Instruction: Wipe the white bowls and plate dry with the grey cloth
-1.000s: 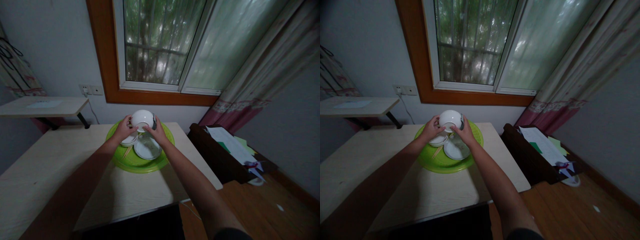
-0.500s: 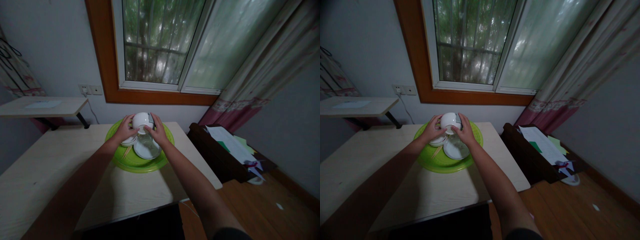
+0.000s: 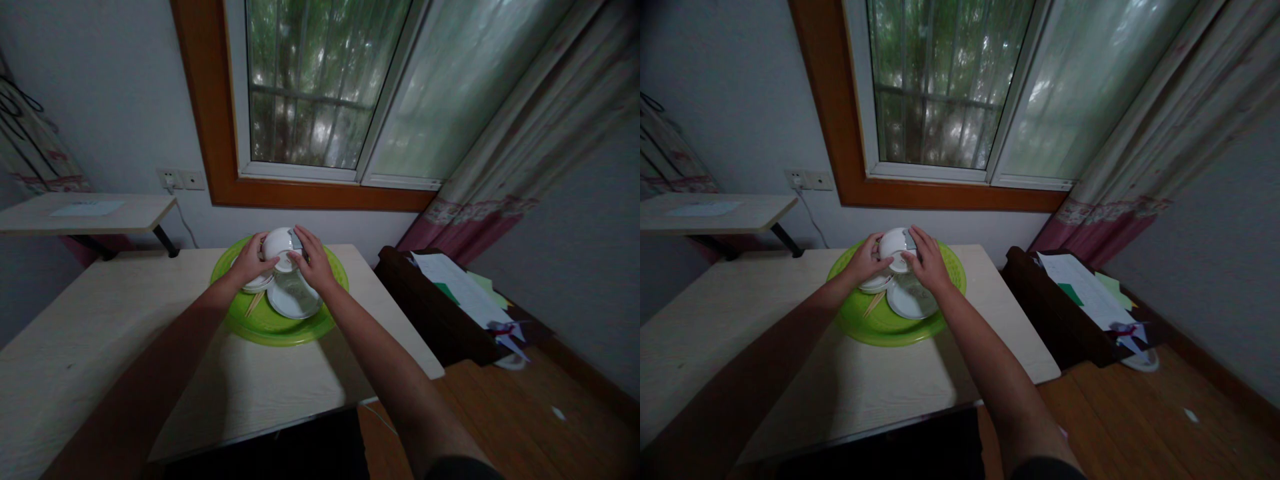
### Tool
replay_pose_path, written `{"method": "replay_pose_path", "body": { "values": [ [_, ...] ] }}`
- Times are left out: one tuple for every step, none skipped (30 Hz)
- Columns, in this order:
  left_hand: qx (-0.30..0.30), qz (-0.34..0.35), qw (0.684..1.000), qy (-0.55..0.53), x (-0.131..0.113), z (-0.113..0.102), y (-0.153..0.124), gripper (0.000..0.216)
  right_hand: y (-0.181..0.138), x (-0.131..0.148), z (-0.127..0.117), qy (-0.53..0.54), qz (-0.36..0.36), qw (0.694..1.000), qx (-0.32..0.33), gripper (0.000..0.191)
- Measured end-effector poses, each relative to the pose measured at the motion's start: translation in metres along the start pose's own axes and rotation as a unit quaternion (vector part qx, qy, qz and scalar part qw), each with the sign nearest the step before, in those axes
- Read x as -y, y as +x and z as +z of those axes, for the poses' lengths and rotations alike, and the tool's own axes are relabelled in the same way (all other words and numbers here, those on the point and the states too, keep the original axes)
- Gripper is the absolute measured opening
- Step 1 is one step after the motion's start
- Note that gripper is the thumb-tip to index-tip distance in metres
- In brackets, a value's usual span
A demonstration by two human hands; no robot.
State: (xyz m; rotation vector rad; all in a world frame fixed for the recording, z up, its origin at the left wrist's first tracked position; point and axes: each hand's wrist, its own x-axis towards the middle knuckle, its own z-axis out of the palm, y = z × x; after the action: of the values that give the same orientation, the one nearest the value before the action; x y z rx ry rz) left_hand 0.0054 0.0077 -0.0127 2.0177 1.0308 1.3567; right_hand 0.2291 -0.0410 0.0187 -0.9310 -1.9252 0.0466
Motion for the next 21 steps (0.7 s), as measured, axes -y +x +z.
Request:
{"method": "replay_pose_path", "body": {
  "values": [
    [-0.002,-0.001,1.0,0.007,-0.001,0.0,0.0,0.071,0.0,0.0,0.0,-0.006,-0.002,1.0,0.002,0.058],
    [-0.006,-0.002,1.0,0.015,-0.001,-0.001,0.0,0.07,0.0,0.0,0.001,-0.012,-0.005,1.0,0.005,0.056],
    [-0.012,-0.003,1.0,0.024,-0.002,-0.001,0.0,0.069,0.001,0.001,0.001,-0.02,-0.009,1.0,0.009,0.055],
    [-0.017,-0.004,0.999,0.033,-0.002,-0.001,0.0,0.069,0.001,0.002,0.002,-0.027,-0.015,0.999,0.015,0.054],
    [-0.022,-0.007,0.999,0.039,-0.002,-0.001,0.0,0.068,0.001,0.003,0.002,-0.034,-0.023,0.999,0.021,0.053],
    [-0.026,-0.009,0.999,0.044,-0.002,-0.001,0.001,0.068,0.001,0.004,0.003,-0.04,-0.031,0.998,0.028,0.053],
    [-0.03,-0.01,0.998,0.047,-0.003,0.0,0.001,0.068,0.002,0.006,0.003,-0.043,-0.039,0.998,0.035,0.054],
    [-0.034,-0.011,0.998,0.048,-0.003,0.0,0.001,0.068,0.002,0.008,0.003,-0.044,-0.047,0.997,0.042,0.055],
    [-0.038,-0.01,0.998,0.048,-0.003,0.0,0.001,0.068,0.002,0.01,0.003,-0.044,-0.054,0.996,0.049,0.055],
    [-0.043,-0.009,0.998,0.046,-0.004,0.001,0.002,0.068,0.002,0.012,0.002,-0.042,-0.061,0.996,0.055,0.056],
    [-0.049,-0.008,0.998,0.044,-0.006,0.001,0.002,0.068,0.002,0.014,0.002,-0.04,-0.067,0.995,0.061,0.056],
    [-0.055,-0.008,0.998,0.043,-0.007,0.001,0.002,0.068,0.003,0.016,0.001,-0.038,-0.073,0.994,0.066,0.056],
    [-0.062,-0.009,0.997,0.043,-0.009,0.0,0.003,0.068,0.003,0.018,0.001,-0.036,-0.078,0.994,0.069,0.056],
    [-0.071,-0.009,0.996,0.044,-0.01,0.0,0.003,0.068,0.003,0.019,0.001,-0.035,-0.079,0.994,0.068,0.056],
    [-0.079,-0.01,0.996,0.048,-0.011,-0.001,0.003,0.068,0.003,0.019,0.002,-0.032,-0.078,0.994,0.065,0.056],
    [-0.089,-0.012,0.995,0.052,-0.011,-0.002,0.004,0.068,0.003,0.018,0.002,-0.028,-0.071,0.995,0.06,0.056],
    [-0.101,-0.014,0.993,0.056,-0.011,-0.002,0.004,0.068,0.002,0.017,0.003,-0.023,-0.059,0.997,0.052,0.056],
    [-0.113,-0.017,0.992,0.058,-0.01,-0.003,0.005,0.068,0.002,0.015,0.005,-0.015,-0.04,0.998,0.043,0.056],
    [-0.125,-0.02,0.99,0.058,-0.009,-0.003,0.005,0.068,0.001,0.012,0.006,-0.005,-0.016,0.999,0.032,0.057],
    [-0.135,-0.023,0.989,0.058,-0.008,-0.004,0.006,0.069,0.0,0.008,0.008,0.006,0.011,1.0,0.022,0.058],
    [-0.143,-0.025,0.988,0.057,-0.006,-0.004,0.006,0.069,0.0,0.004,0.01,0.019,0.04,0.999,0.015,0.06]
  ]
}}
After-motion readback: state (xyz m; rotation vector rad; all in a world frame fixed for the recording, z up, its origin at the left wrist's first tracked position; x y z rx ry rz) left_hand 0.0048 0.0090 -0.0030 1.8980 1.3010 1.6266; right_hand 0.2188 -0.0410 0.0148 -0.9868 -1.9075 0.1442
